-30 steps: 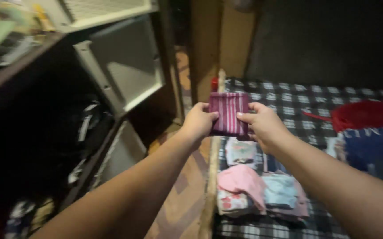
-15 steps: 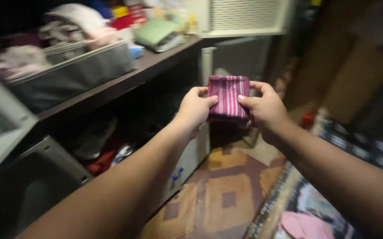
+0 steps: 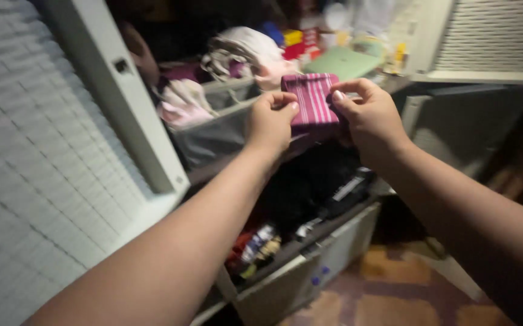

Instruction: Organizing and sorting folded bras and underwear into a partitioned storage bin.

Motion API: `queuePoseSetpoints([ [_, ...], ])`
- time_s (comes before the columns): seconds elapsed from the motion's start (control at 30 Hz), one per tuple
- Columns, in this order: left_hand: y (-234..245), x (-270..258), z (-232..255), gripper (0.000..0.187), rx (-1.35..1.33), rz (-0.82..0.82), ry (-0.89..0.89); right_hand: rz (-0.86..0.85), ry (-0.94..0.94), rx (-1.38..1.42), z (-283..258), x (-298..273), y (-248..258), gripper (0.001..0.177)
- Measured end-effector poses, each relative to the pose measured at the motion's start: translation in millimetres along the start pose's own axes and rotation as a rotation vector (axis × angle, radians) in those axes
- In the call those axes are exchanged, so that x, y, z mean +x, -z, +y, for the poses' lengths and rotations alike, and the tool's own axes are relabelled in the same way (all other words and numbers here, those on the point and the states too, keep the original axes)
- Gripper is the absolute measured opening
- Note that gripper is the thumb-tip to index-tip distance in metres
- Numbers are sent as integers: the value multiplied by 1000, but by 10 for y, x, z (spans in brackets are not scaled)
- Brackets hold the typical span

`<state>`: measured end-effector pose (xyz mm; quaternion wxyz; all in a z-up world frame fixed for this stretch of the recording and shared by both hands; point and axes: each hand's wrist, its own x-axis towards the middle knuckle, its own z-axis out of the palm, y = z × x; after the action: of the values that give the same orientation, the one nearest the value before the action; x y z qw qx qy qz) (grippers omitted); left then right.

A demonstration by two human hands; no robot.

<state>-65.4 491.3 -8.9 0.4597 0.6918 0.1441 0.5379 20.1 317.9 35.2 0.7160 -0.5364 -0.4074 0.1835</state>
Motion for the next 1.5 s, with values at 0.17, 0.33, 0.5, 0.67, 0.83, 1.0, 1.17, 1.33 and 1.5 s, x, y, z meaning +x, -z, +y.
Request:
queuePoseSetpoints([
  [0.17, 679, 513, 422, 34, 74, 110, 141, -124, 39, 29, 30, 634, -638, 26],
  [0.33, 961, 798, 200, 49, 294, 304, 96, -324, 69, 81, 166, 1082, -1043, 33],
  [0.5, 1001, 913, 143, 52, 460, 347, 195, -386, 96, 13, 368, 1492, -1232, 31],
  [0.67, 1065, 1159, 66, 51, 663, 458, 303, -491, 39, 4, 569, 1899, -1392, 27],
  [0.83, 1217, 1484, -330, 47, 745, 555, 209, -592, 6, -47, 723, 2391, -1549, 23],
  [1.0, 1368, 1709, -340, 27, 765, 554, 351, -724, -48, -77, 801, 2664, -1799, 25],
  [1.17, 1724, 2029, -631, 24, 1079, 407, 507, -833, -16, -251, 803, 2832, -2007, 33],
  [1.33, 1865, 2087, -770, 24, 1212, 310, 389, -890, 434, -575, 1096, 3085, -2216, 32],
  [1.5, 1818, 2020, -801, 26, 1475, 42, 482, -809, 683, -812, 1269, 3041, -2312, 23],
])
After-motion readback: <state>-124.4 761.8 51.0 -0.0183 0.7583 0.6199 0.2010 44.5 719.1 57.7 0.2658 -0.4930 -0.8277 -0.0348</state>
